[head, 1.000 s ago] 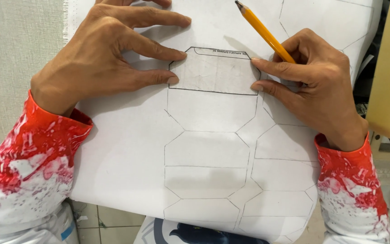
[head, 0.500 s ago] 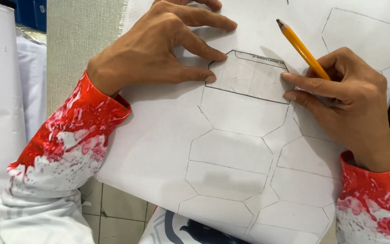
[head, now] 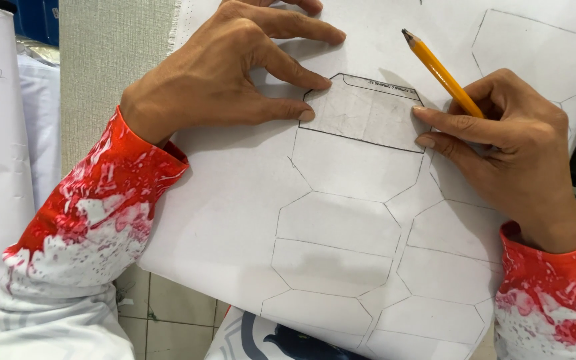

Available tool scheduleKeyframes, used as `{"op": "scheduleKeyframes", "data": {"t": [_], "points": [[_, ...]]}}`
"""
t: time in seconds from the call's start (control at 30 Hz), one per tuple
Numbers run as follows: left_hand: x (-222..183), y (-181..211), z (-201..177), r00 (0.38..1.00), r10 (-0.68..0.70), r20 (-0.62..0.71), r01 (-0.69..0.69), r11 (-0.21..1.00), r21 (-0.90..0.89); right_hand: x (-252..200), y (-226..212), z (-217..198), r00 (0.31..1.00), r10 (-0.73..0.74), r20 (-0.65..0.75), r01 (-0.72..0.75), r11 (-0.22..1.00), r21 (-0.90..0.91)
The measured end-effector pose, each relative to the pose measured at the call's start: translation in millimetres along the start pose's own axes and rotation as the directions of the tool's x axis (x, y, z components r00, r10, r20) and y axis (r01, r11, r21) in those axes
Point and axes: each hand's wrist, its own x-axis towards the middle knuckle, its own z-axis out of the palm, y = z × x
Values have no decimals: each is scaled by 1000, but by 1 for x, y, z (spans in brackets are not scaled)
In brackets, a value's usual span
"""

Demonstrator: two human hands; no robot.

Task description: Tracing a small geometric template onto a larger sheet using a pencil to create a pattern layout.

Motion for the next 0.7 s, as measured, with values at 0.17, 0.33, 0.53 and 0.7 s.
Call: {"op": "scheduleKeyframes", "data": {"t": [0.17, 0.33, 0.53, 0.7], "points": [[0, 0, 1, 1000, -13, -6, 13, 1000, -6, 0, 1, 0, 1000, 5, 4, -5, 1000, 10], [0, 0, 1, 1000, -15, 2, 15, 1000, -10, 1, -3, -1, 1000, 14, 9, -14, 1000, 20], [1, 3, 0, 1000, 2, 4, -2, 1000, -3, 2, -7, -1, 999, 37, 8, -38, 999, 32], [3, 6, 1, 999, -47, 5, 46, 996, 77, 5, -8, -1, 1000, 2, 6, -2, 997, 71]]}}
